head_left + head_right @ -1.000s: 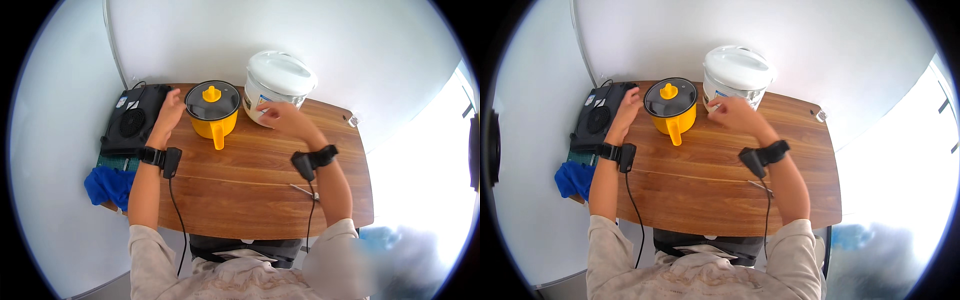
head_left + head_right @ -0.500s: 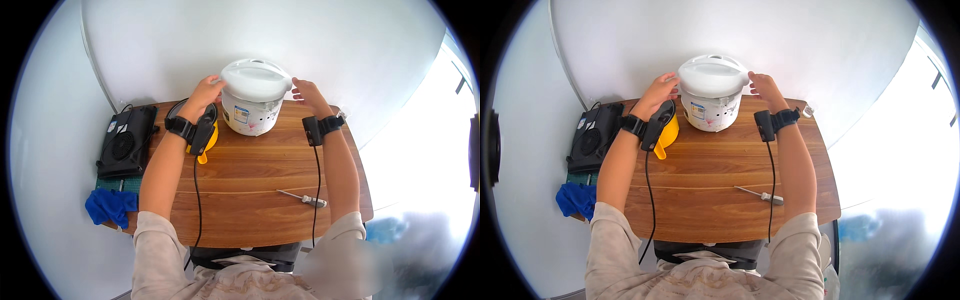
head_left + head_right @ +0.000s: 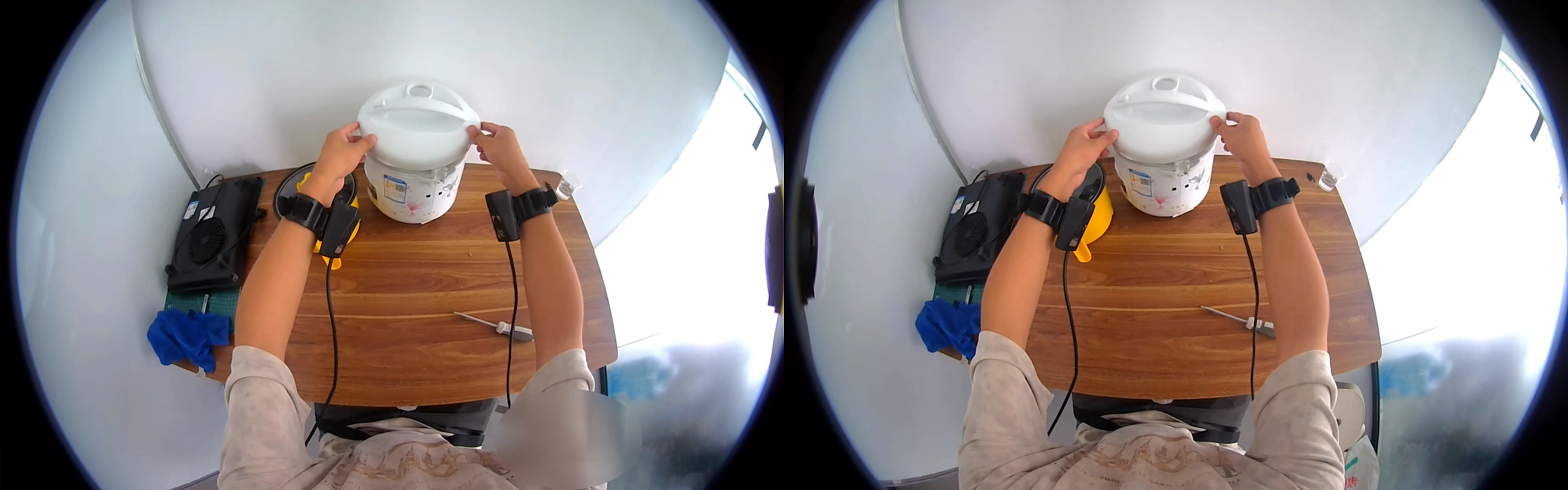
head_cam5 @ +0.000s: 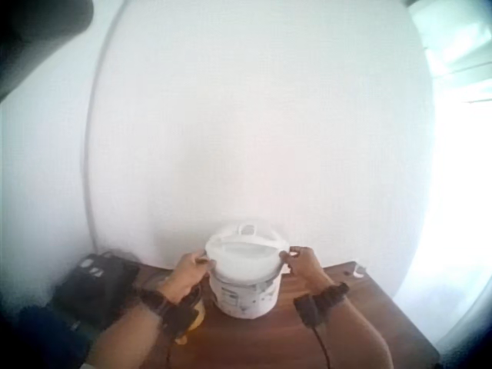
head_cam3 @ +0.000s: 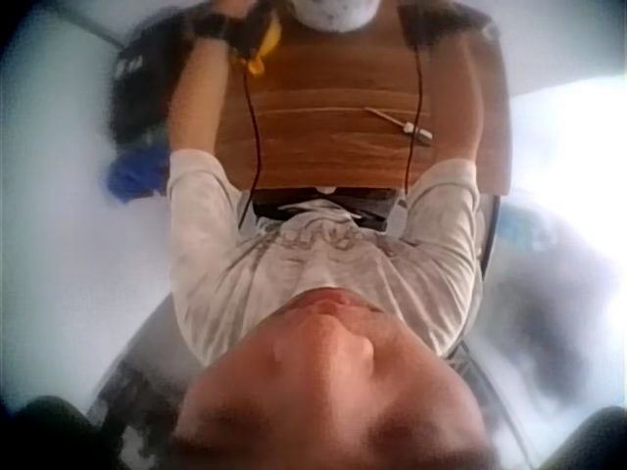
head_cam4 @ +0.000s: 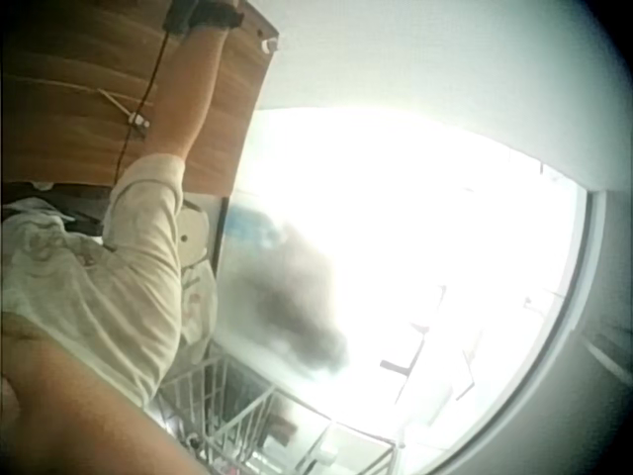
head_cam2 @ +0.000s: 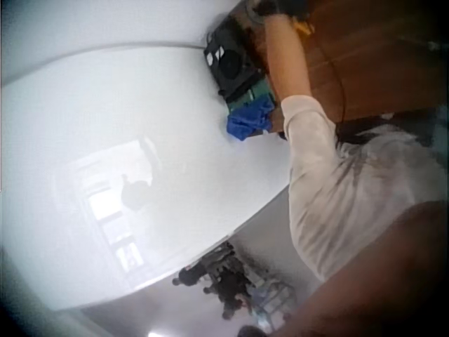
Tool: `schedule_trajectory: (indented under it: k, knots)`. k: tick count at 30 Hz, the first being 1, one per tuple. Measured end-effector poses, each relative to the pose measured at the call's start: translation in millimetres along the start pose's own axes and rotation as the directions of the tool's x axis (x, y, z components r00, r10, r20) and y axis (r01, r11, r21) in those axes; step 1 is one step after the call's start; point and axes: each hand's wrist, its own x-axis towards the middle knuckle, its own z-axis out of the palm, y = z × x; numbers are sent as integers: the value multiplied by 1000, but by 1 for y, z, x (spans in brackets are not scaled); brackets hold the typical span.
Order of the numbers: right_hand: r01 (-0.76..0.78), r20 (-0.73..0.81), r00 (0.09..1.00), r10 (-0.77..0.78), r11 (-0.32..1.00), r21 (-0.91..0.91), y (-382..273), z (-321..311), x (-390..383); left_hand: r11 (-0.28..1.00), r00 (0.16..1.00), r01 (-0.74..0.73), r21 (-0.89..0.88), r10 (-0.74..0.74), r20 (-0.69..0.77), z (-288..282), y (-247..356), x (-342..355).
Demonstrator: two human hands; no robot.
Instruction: The person disassembles a yellow electric kettle by unscrewing the base, removes the bottom cover, and uses a screwdriver to adjust internal components. They then reassemble the kettle, wipe the interior with a blue cloth, and place the glass lid back on top.
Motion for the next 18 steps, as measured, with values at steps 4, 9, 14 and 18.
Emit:
schedule_trajectory:
  k: [4,9,14,18]
  knots:
    - [105,2,994,-105,992,75,-21,-10,-24,995,994,-66,-71,60,-87,3,22,-29]
    - [210,-28,978,-208,975,73,-53,-21,-89,948,994,-38,-315,68,86,-21,29,-91]
    - [216,114,968,-222,975,60,-53,-26,-169,806,971,165,-569,-32,238,-52,19,-158]
    - [413,149,898,-413,910,36,-32,-15,-224,760,968,245,-602,-152,202,-54,4,-206]
